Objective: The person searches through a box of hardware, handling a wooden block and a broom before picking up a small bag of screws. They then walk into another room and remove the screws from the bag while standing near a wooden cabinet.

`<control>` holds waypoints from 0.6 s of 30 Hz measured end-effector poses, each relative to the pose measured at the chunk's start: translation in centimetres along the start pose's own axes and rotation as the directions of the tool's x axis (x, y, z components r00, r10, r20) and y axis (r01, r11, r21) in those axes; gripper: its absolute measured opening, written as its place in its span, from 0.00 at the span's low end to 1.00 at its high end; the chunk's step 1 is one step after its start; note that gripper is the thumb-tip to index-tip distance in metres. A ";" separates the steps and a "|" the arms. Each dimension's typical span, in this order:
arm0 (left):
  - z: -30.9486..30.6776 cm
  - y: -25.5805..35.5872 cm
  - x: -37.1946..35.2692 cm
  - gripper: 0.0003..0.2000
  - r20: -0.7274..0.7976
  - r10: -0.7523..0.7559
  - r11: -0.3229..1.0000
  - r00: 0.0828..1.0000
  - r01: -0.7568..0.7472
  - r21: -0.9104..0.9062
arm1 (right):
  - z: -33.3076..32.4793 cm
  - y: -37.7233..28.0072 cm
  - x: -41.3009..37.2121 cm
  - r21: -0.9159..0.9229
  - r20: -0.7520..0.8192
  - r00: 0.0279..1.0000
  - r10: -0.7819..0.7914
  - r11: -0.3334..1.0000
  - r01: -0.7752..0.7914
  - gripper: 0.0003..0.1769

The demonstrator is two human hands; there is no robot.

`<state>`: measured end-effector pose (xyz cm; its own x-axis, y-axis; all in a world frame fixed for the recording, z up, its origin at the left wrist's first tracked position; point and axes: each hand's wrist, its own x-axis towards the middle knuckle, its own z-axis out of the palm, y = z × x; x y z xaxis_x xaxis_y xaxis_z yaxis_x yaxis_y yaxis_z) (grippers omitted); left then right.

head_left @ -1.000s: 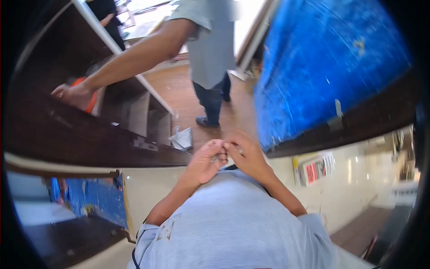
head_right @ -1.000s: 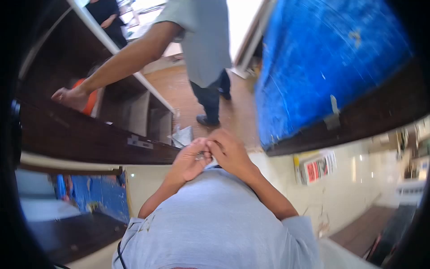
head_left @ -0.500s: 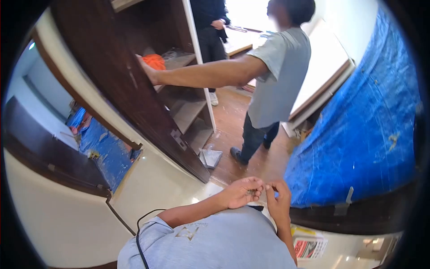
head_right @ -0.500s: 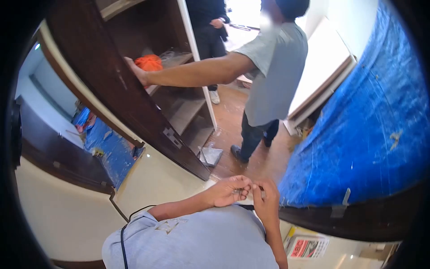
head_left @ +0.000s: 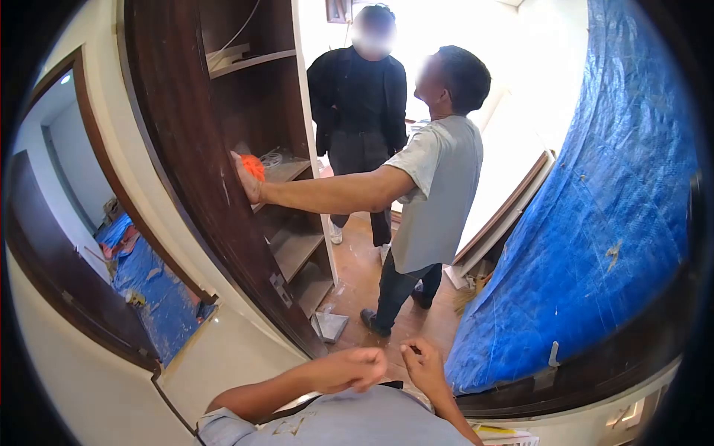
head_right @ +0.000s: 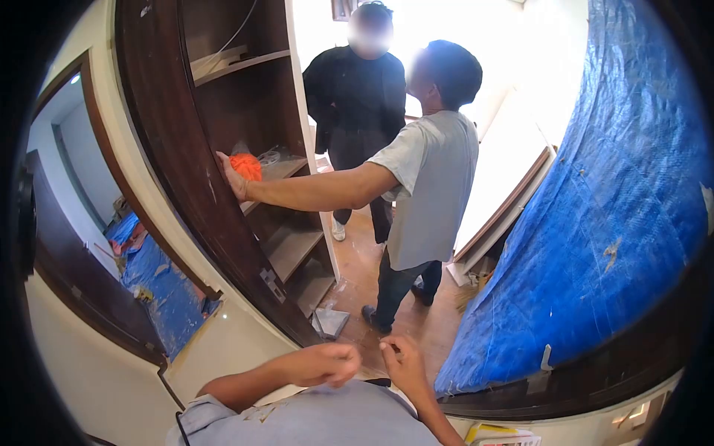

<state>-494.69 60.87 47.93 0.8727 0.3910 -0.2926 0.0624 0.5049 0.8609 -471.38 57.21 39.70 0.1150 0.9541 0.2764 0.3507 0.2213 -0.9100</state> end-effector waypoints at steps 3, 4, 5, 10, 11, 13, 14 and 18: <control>0.2 4.6 -8.3 0.11 0.258 0.054 0.944 0.965 -0.133 0.302 | 2.1 -1.2 0.7 0.044 0.048 0.999 -0.003 0.999 0.000 0.07; 0.1 5.5 -10.5 0.11 0.339 0.130 0.935 0.932 -0.229 0.270 | 2.7 -1.5 0.8 0.035 0.042 0.999 0.002 0.999 -0.004 0.07; -0.1 6.0 -12.2 0.10 0.416 0.207 0.919 0.885 -0.323 0.229 | 3.5 -1.7 0.9 0.071 0.072 0.997 -0.004 0.997 -0.001 0.08; -2.8 2.3 -14.9 0.09 0.278 0.013 0.960 0.961 0.066 -0.272 | 5.8 -2.6 1.1 0.039 0.160 0.987 0.017 0.999 -0.023 0.09; -3.6 0.6 -14.7 0.09 0.217 0.022 0.866 0.976 0.090 -0.492 | 6.0 -2.4 0.9 0.030 0.160 0.987 0.012 0.999 -0.017 0.09; -5.0 -2.2 -14.5 0.09 0.168 0.048 0.800 0.985 0.064 -0.597 | 6.8 -1.4 0.4 -0.046 0.156 0.985 -0.070 0.996 0.078 0.08; -5.6 -3.0 -14.6 0.09 0.112 0.055 0.715 0.992 0.040 -0.697 | 7.0 -0.9 0.2 -0.041 0.162 0.985 -0.066 0.996 0.073 0.09; -5.6 -4.5 -13.4 0.10 -0.305 0.010 0.898 0.952 -0.143 -0.416 | 7.7 -1.6 -1.0 0.027 0.108 0.990 0.095 0.995 -0.098 0.09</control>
<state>-509.41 57.68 45.65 0.6841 0.6121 -0.3968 -0.2697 0.7177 0.6420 -479.19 57.45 38.55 0.0468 0.9870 0.1538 0.3125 0.1318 -0.9407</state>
